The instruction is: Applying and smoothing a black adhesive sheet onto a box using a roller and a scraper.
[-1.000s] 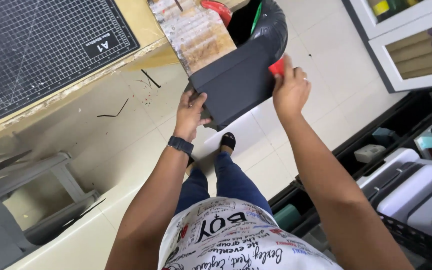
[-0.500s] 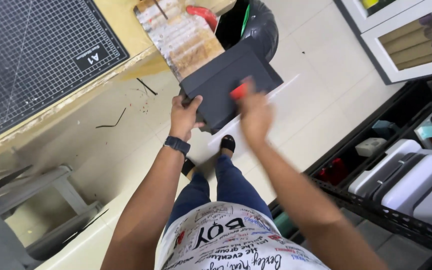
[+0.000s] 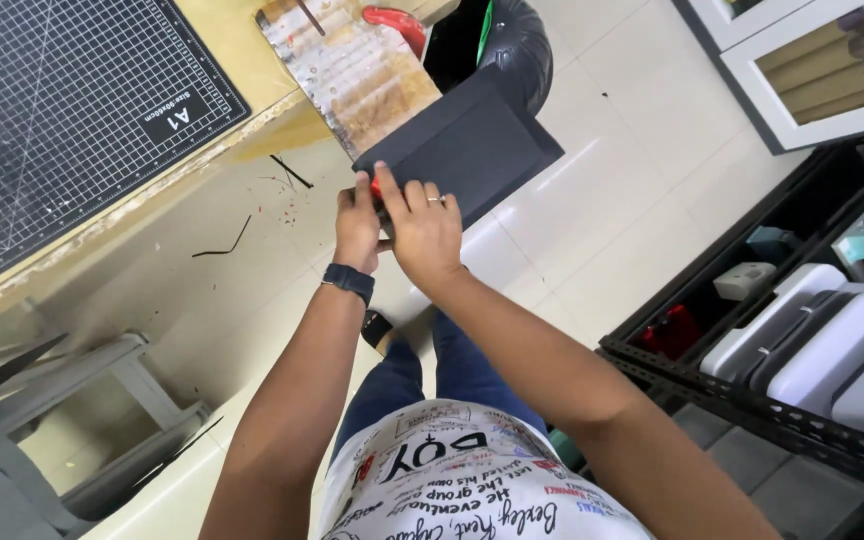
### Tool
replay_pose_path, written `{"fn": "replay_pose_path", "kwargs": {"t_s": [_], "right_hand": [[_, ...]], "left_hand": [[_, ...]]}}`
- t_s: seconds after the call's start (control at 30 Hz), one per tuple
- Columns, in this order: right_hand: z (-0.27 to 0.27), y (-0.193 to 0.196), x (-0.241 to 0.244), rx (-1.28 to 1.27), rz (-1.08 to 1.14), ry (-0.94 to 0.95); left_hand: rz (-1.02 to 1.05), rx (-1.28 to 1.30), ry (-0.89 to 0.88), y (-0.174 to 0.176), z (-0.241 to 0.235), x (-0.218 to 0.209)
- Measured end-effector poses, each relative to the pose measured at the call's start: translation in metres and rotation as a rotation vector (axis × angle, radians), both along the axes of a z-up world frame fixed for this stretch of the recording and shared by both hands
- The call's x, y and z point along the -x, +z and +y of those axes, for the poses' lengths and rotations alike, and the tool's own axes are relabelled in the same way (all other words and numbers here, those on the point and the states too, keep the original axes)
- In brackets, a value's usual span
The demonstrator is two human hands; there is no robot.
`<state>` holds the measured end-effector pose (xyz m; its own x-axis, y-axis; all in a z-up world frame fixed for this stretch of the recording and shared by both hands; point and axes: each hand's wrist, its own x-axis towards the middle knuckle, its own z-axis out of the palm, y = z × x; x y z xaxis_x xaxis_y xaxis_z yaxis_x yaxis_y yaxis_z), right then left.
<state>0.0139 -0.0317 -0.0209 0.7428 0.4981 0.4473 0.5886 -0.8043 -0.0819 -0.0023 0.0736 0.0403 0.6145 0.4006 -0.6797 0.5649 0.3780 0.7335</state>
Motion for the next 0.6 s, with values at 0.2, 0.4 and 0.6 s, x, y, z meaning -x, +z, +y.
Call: {"fn": "replay_pose_path", "kwargs": {"t_s": [0.2,0.4,0.6], "right_hand": [[-0.071,0.015,-0.097,0.118,-0.025,-0.381],[-0.009,0.037,-0.025,0.101,0.027,-0.072],[-0.026,0.04,-0.056,0.24,0.002,-0.333]], "left_hand": [[-0.008,0.146,0.1,0.008,-0.002,0.01],[-0.095,0.129,0.034,0.016,-0.005,0.016],[-0.127,0.127,0.041,0.046,-0.012,0.021]]}}
